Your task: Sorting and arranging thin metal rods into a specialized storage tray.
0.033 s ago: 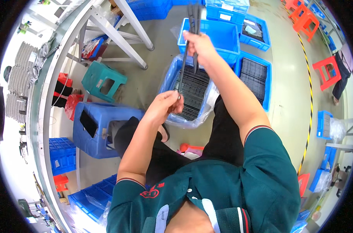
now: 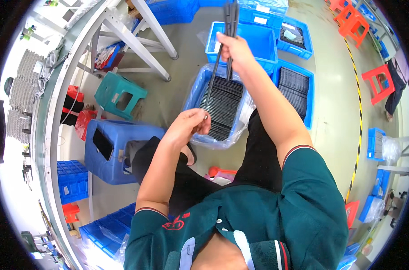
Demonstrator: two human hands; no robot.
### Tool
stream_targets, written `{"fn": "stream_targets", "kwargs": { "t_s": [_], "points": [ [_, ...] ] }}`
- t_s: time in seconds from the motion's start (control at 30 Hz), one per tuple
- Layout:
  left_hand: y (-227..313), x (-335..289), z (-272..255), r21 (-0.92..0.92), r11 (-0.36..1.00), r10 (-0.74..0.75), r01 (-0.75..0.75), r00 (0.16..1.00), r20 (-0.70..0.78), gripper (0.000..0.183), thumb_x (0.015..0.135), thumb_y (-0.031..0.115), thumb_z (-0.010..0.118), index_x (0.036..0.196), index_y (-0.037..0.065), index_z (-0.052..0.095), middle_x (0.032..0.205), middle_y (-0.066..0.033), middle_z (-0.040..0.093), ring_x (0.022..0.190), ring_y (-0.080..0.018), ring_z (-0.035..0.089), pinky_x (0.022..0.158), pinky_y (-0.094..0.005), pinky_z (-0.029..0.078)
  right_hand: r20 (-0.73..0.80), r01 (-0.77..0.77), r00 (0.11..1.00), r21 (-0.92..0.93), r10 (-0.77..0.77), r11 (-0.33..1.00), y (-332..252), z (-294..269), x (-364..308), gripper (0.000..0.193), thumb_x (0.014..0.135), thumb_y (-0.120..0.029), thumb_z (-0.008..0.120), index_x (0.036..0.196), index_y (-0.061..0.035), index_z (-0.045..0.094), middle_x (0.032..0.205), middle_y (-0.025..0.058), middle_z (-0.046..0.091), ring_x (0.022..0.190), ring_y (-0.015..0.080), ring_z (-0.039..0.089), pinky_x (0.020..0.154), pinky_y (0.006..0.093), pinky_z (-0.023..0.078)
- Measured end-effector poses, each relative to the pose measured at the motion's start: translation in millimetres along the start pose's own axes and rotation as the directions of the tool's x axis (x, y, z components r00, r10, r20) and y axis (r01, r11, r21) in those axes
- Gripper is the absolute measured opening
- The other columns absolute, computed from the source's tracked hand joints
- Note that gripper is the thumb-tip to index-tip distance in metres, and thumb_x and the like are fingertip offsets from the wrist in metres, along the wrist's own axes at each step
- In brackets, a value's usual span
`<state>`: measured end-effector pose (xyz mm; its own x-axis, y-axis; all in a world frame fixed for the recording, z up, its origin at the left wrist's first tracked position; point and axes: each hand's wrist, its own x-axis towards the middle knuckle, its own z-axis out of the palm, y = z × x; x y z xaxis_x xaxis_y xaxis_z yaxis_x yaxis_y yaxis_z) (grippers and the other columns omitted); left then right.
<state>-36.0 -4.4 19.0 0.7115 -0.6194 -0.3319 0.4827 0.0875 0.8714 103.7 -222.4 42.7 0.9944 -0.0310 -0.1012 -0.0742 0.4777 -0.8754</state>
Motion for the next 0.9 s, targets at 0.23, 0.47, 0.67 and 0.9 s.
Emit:
{"fn": "stream_targets", "kwargs": {
  "t_s": [0.23, 0.47, 0.67, 0.9],
  "points": [
    [5, -2, -25, -0.161, 0.975, 0.139, -0.156, 0.984, -0.111, 0.031, 0.092, 0.034, 0.052, 0.090, 0.003, 0.056, 0.091, -0.0113, 0.061, 0.079, -0.0205, 0.060, 0.074, -0.0318, 0.049, -0.039, -0.053, 0.998, -0.055, 0.051, 0.997, 13, 1, -17, 0.025, 0.082, -0.024, 0.067, 0.071, -0.0071, 0.052, 0.050, -0.0001, 0.045, 0.039, 0.0107, 0.041, 0.038, 0.0266, 0.032],
    [10, 8, -17, -0.297, 0.951, 0.126, -0.083, 0.984, 0.129, 0.034, 0.090, 0.036, 0.056, 0.086, 0.002, 0.057, 0.076, -0.0012, 0.048, 0.055, -0.0093, 0.040, 0.050, -0.0230, 0.031, 0.277, -0.121, 0.916, -0.495, 0.289, 0.860, 55, 47, -70, 0.031, 0.084, -0.031, 0.065, 0.081, -0.0028, 0.052, 0.056, 0.0008, 0.046, 0.050, 0.0083, 0.044, 0.044, 0.0267, 0.035],
    [17, -10, -43, -0.186, 0.982, 0.008, -0.031, 0.993, -0.121, 0.033, 0.090, 0.034, 0.057, 0.082, 0.002, 0.058, 0.064, 0.0036, 0.042, 0.046, -0.0043, 0.030, 0.043, -0.0208, 0.025, 0.335, -0.030, 0.897, -0.607, 0.290, 0.794, 46, 51, -81, 0.026, 0.091, -0.029, 0.056, 0.086, -0.0061, 0.046, 0.058, -0.0005, 0.048, 0.043, 0.0049, 0.040, 0.037, 0.0212, 0.030],
    [21, -3, -75, -0.353, 0.748, 0.192, -0.562, 0.692, -0.696, 0.030, 0.092, 0.031, 0.055, 0.085, 0.003, 0.059, 0.066, 0.0006, 0.047, 0.054, -0.0097, 0.038, 0.050, -0.0260, 0.035, 0.379, -0.136, 0.819, -0.600, 0.430, 0.788, 44, 50, -90, 0.019, 0.089, -0.020, 0.056, 0.089, -0.0047, 0.045, 0.060, 0.0026, 0.052, 0.041, 0.0059, 0.043, 0.036, 0.0207, 0.032]
  ]
}}
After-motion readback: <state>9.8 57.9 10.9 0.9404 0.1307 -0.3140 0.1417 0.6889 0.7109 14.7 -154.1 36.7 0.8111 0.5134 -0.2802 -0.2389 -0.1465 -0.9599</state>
